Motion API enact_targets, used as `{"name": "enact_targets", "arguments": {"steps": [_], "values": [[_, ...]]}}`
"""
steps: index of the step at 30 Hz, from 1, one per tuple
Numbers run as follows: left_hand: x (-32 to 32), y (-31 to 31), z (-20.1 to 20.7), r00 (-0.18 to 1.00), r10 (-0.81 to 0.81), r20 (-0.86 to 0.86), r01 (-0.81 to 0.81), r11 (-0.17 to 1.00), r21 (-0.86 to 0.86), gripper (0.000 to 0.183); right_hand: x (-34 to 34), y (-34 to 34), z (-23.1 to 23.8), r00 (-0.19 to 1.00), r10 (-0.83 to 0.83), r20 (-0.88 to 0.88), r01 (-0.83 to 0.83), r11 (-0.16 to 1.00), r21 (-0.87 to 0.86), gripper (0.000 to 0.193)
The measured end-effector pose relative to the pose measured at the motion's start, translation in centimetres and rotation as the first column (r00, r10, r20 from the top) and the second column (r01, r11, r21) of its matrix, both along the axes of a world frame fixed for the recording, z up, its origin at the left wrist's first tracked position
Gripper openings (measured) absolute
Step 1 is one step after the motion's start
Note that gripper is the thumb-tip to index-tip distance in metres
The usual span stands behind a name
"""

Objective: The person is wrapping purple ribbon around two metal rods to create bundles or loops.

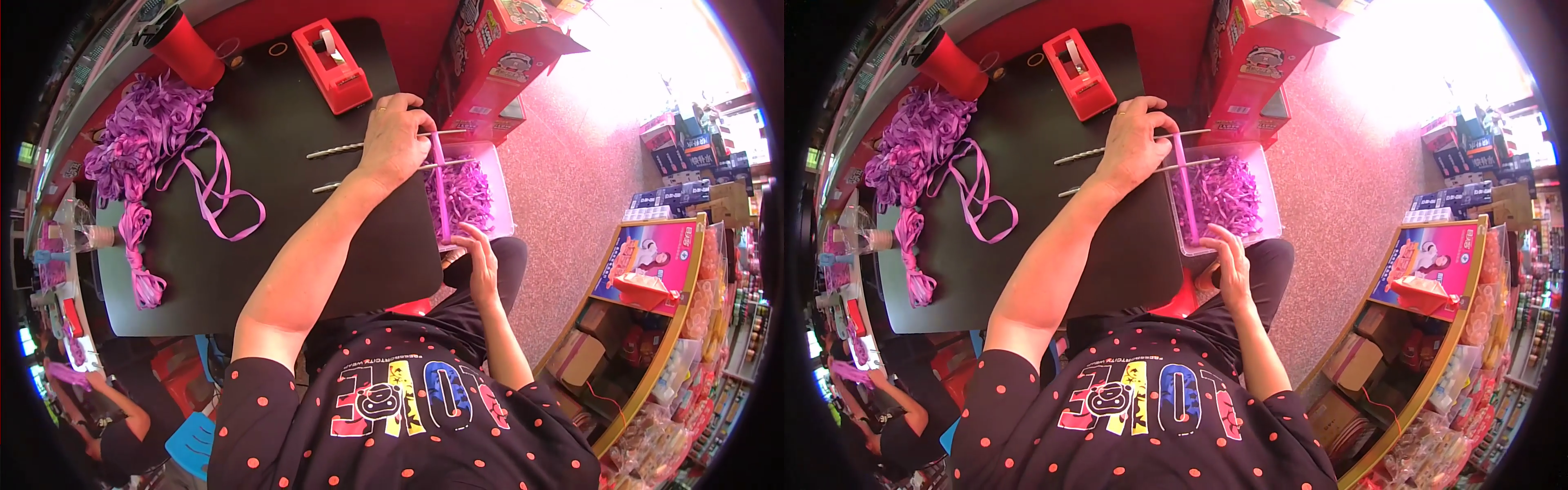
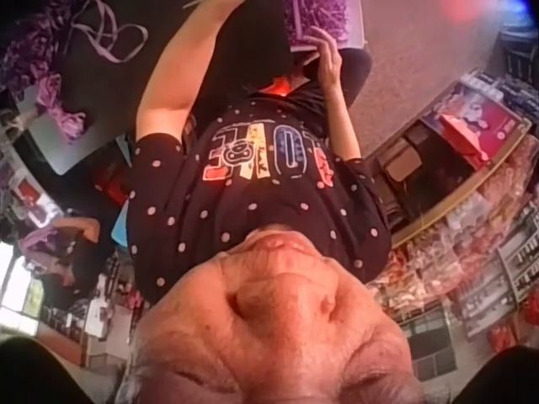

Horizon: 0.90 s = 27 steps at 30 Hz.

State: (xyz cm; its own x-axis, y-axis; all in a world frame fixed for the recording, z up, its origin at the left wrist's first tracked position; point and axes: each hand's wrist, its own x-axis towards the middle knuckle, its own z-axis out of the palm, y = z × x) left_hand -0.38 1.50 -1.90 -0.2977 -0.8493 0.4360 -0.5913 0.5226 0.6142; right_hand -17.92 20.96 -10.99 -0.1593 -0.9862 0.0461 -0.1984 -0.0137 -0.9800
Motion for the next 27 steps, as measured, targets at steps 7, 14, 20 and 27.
{"name": "enact_targets", "arguments": {"steps": [7,14,20,27], "values": [[-0.2,0.1,0.2,1.000,-0.018,0.011,0.017,0.998,0.054,0.018,1.1,1.9,6.9,0.981,-0.025,-0.194,-0.009,0.984,-0.177,0.038],[-0.2,0.1,0.1,1.000,-0.018,0.013,0.017,0.998,0.053,0.017,0.8,0.8,11.4,0.939,0.013,-0.343,-0.103,0.964,-0.245,0.045],[-0.1,0.0,-0.3,1.000,0.013,-0.021,-0.013,1.000,0.013,0.013,1.0,-6.5,14.9,0.975,0.199,0.100,-0.143,0.904,-0.404,0.062],[-0.4,0.0,-0.3,0.999,0.035,-0.006,-0.034,0.999,0.032,0.012,0.4,-21.1,14.1,0.944,0.322,0.071,-0.277,0.893,-0.354,0.066]]}}
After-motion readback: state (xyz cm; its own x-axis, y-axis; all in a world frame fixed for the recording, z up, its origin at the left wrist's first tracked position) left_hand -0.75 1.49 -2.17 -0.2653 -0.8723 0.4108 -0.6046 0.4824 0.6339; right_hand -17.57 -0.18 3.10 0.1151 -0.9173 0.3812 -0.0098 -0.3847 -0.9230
